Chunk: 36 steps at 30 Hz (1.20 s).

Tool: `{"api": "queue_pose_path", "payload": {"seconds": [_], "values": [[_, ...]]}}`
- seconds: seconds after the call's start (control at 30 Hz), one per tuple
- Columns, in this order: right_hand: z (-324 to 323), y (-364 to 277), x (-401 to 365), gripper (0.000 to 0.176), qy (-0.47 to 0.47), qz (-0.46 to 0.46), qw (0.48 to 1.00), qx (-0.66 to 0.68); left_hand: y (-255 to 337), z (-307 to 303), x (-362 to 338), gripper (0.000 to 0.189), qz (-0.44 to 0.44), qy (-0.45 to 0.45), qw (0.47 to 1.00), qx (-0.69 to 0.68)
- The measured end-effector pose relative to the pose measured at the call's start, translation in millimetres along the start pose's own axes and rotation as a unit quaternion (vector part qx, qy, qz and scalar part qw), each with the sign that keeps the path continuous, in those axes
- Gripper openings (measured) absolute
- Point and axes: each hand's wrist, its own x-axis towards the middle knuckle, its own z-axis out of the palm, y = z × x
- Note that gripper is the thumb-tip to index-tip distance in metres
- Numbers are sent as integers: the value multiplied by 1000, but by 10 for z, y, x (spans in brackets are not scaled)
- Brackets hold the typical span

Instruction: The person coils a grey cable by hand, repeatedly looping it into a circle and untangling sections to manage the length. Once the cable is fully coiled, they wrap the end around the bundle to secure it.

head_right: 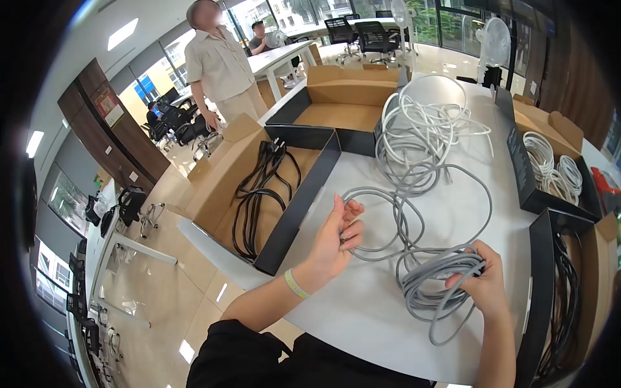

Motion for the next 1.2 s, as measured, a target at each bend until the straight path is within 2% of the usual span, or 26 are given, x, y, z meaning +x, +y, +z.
{"api": "queue_pose_path", "payload": {"seconds": [0.13,0.23,0.3,0.33,0.4,0.43,0.47,0.5,0.53,0.6,0.63,0.7,0.73,0.8,0.83,0.9,0.93,0.97,1.0,1.03,1.1,1.2], "values": [[-28,-30,-16,25,-15,-5,998,-59,-57,-111,83,34,0,16,999,-33],[-82,130,8,21,-16,1,999,-50,-64,-125,126,35,-8,24,999,38],[-59,124,17,18,4,15,1000,-18,-60,-78,119,31,21,35,988,149],[-39,124,29,16,15,13,1000,-5,-87,-75,123,31,18,34,988,148],[-49,151,38,16,17,31,998,44,-128,-77,136,27,173,41,928,326],[-48,166,45,15,17,46,994,94,-129,-65,131,27,172,40,928,327],[-60,194,55,15,18,47,994,95,-126,-45,116,27,333,27,830,446],[-83,229,66,15,11,42,993,111,-121,-23,98,30,478,12,690,543],[-96,254,71,15,5,38,991,128,-108,-11,72,30,478,11,690,543],[-105,278,66,14,-10,30,992,124,-84,16,14,35,560,-31,468,684],[-110,286,58,13,-28,24,992,120,-90,52,-11,35,560,-32,468,683],[-82,292,42,11,-35,-1,996,85,-113,109,-66,35,605,-162,434,648],[-58,292,40,10,-43,-27,997,50,-149,108,-101,35,605,-161,433,649],[-35,235,6,9,-55,-15,997,57,-236,107,-164,36,554,-251,444,658],[-25,213,-9,11,-66,-4,996,62,-260,104,-127,36,554,-251,443,658],[-1,255,-41,13,-93,-14,992,81,-287,100,-20,34,411,-252,560,673],[9,266,-52,15,-120,-24,987,100,-282,99,-6,34,411,-252,561,672],[26,243,-61,15,-120,-22,988,99,-256,114,-12,34,395,-270,513,713],[56,204,-76,16,-176,-15,978,112,-241,124,-21,34,376,-287,461,751],[87,168,-84,17,-232,-8,965,125,-246,128,-33,34,376,-287,461,751],[139,115,-106,16,-265,-10,958,112,-281,122,-70,33,373,-271,414,785],[188,99,-151,14,-339,-9,938,76,-299,116,-51,35,333,-228,440,802]]}}
